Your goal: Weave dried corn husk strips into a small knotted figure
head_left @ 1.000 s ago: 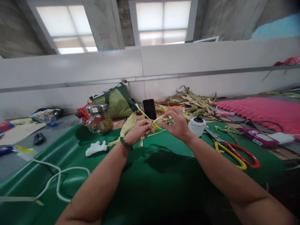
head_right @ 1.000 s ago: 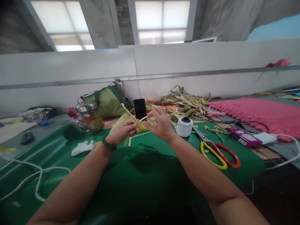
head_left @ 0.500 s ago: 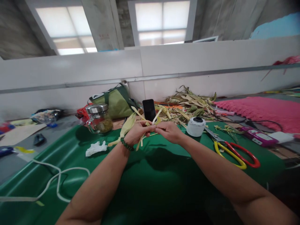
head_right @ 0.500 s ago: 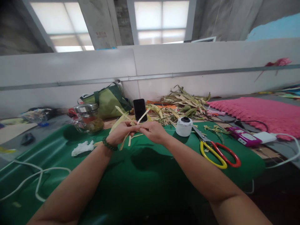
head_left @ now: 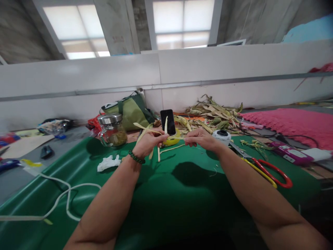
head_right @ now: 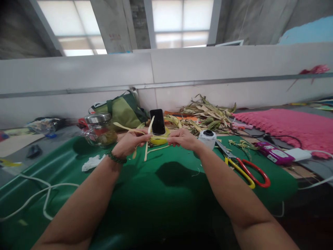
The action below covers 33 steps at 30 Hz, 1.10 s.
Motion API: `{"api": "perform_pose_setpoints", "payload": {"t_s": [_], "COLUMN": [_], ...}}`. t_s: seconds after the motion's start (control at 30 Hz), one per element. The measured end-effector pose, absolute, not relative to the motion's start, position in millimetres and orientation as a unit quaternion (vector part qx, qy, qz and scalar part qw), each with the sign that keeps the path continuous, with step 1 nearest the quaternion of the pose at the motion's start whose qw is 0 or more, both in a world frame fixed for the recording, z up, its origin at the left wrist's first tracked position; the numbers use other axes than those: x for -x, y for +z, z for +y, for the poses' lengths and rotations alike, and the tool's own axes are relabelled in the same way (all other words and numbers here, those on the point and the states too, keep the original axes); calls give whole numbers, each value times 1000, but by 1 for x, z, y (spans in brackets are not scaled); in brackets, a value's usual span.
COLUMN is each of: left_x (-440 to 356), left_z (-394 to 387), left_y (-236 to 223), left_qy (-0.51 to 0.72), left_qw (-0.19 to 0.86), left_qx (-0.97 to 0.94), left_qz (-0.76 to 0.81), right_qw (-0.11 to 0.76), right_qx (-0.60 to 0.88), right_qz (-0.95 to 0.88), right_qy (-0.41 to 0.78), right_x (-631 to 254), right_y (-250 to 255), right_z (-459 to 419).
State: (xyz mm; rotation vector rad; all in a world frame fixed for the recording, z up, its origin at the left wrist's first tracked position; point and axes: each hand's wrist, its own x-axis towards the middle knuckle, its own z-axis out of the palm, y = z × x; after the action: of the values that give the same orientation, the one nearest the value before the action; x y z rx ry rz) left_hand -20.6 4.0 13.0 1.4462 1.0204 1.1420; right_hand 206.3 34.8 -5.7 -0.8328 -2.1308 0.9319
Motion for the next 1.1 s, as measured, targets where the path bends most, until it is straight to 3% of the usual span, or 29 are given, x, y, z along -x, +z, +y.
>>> {"api": "perform_pose_setpoints", "payload": {"t_s": [0.13, 0.3, 0.53, 0.8, 1.0, 1.1], "left_x": [21, 14, 2, -2, 1, 2], "left_z": [7, 6, -3, -4, 1, 3], "left_y": [8, 3, 4, 0, -2, -1], "left_qy": [443, 421, 367, 385, 409, 416], "left_qw": [562, 517, 458, 454, 559, 559], "left_qx": [-566, -625, -684, -672, -568, -561], "left_qz": [410, 407, 433, 440, 444, 446], "right_qw": [326, 437, 477, 560, 484, 417], "right_qx": [340, 367, 319, 331, 374, 348], "right_qz": [-829, -803, -714, -654, -745, -810], "right_qy": [300, 170, 400, 385, 267, 220], "right_x": [-209, -198, -164, -162, -174, -177], "right_y": [-11, -15, -23, -25, -17, -15], "right_z": [43, 42, 29, 29, 29, 25]}}
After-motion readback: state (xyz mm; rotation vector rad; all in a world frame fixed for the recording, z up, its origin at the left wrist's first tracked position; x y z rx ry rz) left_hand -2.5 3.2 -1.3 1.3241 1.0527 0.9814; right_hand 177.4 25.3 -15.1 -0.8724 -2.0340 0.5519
